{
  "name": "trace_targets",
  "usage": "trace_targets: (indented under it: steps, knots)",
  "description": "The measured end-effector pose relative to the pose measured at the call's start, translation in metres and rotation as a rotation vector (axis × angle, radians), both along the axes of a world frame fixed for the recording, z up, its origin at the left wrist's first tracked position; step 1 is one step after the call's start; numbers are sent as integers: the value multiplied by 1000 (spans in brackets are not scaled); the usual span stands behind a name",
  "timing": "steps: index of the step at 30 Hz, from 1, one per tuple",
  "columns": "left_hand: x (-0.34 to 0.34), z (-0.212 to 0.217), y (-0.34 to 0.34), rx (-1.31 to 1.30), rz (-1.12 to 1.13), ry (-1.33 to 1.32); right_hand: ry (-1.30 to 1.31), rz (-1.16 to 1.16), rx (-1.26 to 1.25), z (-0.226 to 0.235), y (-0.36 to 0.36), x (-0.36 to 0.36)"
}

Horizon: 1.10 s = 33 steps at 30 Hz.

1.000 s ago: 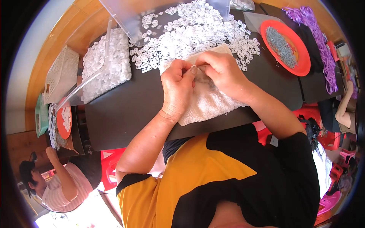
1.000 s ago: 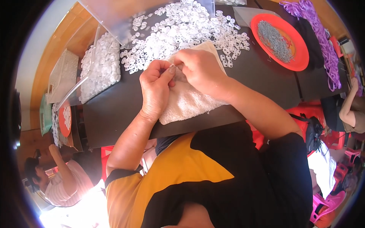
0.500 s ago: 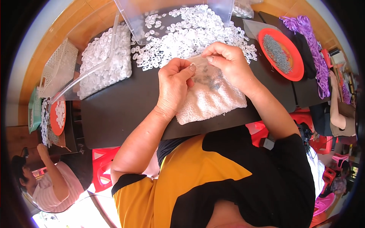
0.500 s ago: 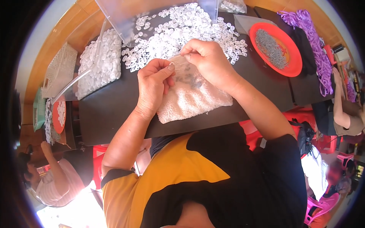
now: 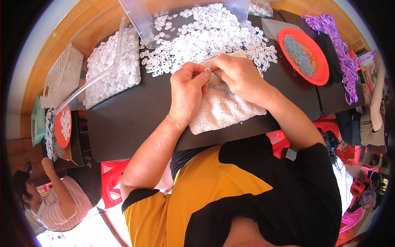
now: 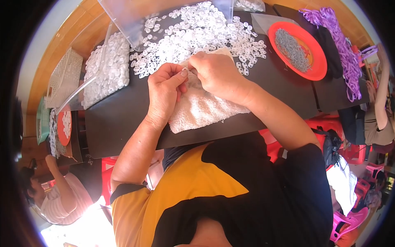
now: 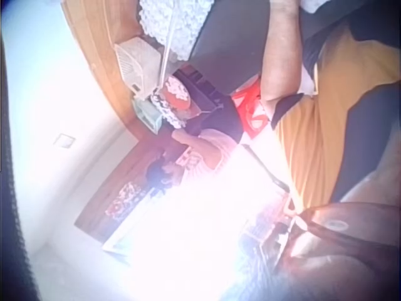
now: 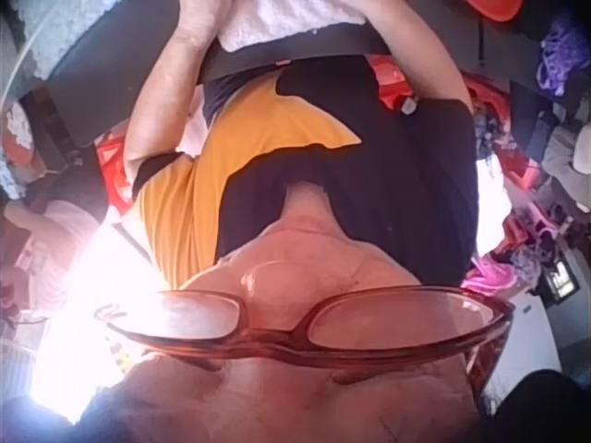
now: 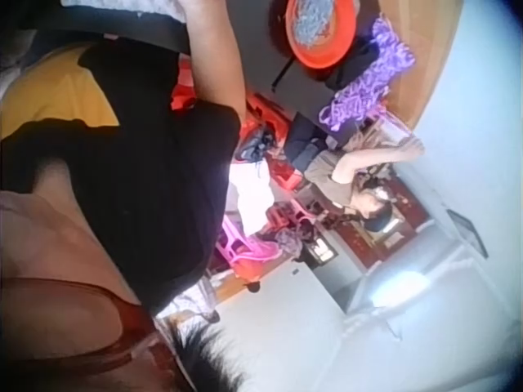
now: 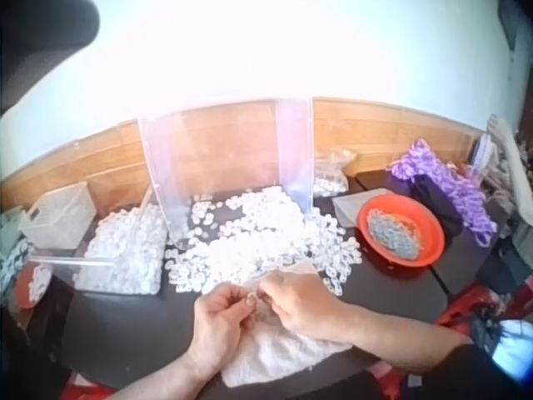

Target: Manually assemble small white plastic components by inserting pins or smaller pieces into them.

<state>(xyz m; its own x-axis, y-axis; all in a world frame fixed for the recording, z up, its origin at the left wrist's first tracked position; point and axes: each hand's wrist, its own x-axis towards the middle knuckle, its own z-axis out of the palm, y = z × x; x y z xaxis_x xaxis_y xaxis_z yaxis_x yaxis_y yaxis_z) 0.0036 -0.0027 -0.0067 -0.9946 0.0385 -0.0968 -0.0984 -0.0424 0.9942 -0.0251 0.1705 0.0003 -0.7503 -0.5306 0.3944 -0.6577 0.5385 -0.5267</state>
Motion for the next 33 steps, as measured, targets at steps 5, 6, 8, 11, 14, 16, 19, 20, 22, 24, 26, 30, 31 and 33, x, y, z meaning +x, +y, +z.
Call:
trace_targets:
  steps: [5,6,8,11,14,16,19,20,22,24,26,30,31,33]
  knots:
    - [0,-1,1,-19,-4,12,77,16,-4,-5,2,-1]
    - [0,0,2,-27,1,11,99,20,3,-6,2,-2]
    - [0,0,3,-37,5,7,122,20,8,-6,1,-2]
    - [-1,-2,4,-44,9,12,159,5,39,-9,-2,-2]
    - [-2,-6,4,31,6,51,152,-18,60,-9,-3,0]
    - [-2,-3,5,-4,9,30,140,-26,59,-9,-2,1]
    - [0,-3,2,28,-6,-3,-76,-37,-115,-2,0,-3]
    - [0,-3,2,36,-5,2,-92,-70,-109,2,3,-5]
    - [1,-1,1,38,-4,21,-86,-127,-78,15,2,-12]
    - [2,0,2,41,-11,36,-42,-140,-19,22,-4,-25]
    - [2,0,2,23,-8,33,92,-126,67,22,-15,-43]
    - [0,0,-1,71,-5,49,1,-165,516,19,-39,-70]
    - [-1,1,-2,73,-8,35,6,-165,517,16,-39,-74]
    - [0,2,-3,79,-9,14,39,-124,521,14,-41,-74]
